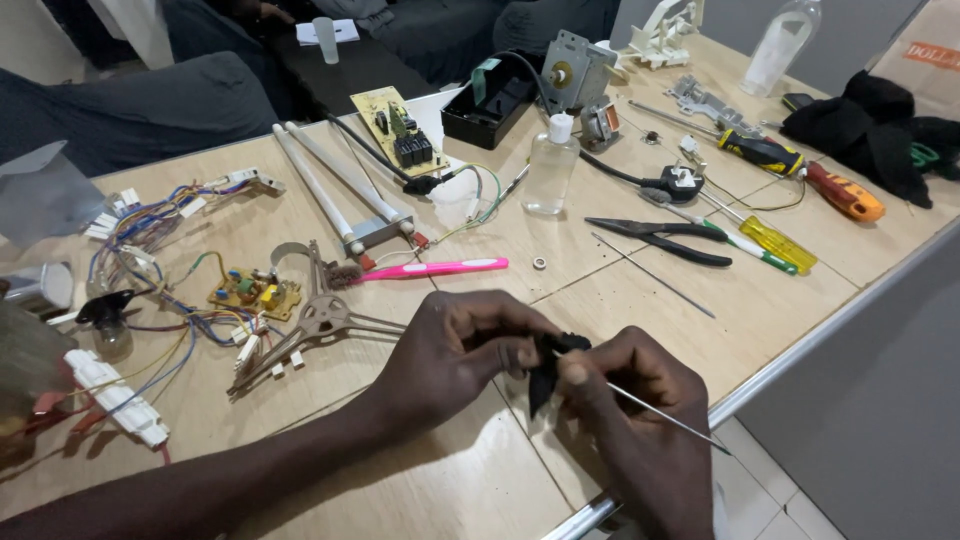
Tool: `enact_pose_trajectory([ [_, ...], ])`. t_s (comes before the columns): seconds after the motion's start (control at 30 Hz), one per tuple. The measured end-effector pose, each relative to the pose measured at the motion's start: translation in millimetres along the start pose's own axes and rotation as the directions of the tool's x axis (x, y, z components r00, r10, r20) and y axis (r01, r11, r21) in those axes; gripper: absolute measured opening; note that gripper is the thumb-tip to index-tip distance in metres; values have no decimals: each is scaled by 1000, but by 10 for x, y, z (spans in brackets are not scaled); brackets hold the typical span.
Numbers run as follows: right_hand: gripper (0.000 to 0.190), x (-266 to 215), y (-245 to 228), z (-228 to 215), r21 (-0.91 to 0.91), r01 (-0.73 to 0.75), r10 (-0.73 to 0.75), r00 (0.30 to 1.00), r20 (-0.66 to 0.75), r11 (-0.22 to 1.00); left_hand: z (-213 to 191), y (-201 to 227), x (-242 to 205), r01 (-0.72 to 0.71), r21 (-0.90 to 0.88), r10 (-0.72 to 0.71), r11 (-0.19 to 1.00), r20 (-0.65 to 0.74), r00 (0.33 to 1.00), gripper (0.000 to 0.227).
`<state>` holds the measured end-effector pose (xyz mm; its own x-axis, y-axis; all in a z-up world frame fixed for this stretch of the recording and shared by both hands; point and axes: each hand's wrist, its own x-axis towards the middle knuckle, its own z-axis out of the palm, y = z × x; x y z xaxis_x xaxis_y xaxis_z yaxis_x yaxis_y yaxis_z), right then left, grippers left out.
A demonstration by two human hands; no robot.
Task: Using a thin metal probe to precisely align and assemble small plastic components on a workbench.
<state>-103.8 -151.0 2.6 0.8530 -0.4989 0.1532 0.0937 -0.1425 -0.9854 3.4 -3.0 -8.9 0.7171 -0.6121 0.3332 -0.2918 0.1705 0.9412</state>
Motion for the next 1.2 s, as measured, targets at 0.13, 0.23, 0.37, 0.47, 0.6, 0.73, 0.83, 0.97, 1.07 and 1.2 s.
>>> enact_pose_trajectory([
  [0.13,12,60,126,-197,-43,116,-119,990,-78,992,-25,-106,46,55,-40,-58,998,-94,994,17],
  [0.23,12,179,137,-388,-341,473,-536,836,-117,812,-12,-32,47,108,-134,-116,985,-52,992,20],
  [0.37,9,236,85,-475,-510,667,-658,716,235,543,16,10,61,181,-120,-188,976,-51,981,21],
  [0.47,8,221,145,-392,-525,676,-664,704,252,517,1,13,53,210,-108,-220,972,-91,971,19],
  [0.6,7,186,261,-347,-511,629,-652,740,163,586,-3,-180,73,81,-158,-100,984,-117,988,18],
  [0.73,4,144,336,-349,-593,590,-620,762,185,548,-14,-50,12,81,-124,-98,989,-131,987,19],
  [0.83,10,122,296,-350,-574,641,-621,736,270,510,-22,-9,-3,40,-153,-51,987,-67,996,23],
  [0.97,32,112,295,-360,-579,586,-528,798,290,567,-26,-27,-6,4,-147,-10,989,-34,999,22],
  [1.07,19,115,254,-339,-531,565,-508,819,267,632,-31,-17,-8,6,-151,-8,988,-10,1000,23],
  [1.2,17,93,226,-310,-505,570,-575,801,165,648,-29,68,-15,3,-105,-2,994,9,1000,21],
])
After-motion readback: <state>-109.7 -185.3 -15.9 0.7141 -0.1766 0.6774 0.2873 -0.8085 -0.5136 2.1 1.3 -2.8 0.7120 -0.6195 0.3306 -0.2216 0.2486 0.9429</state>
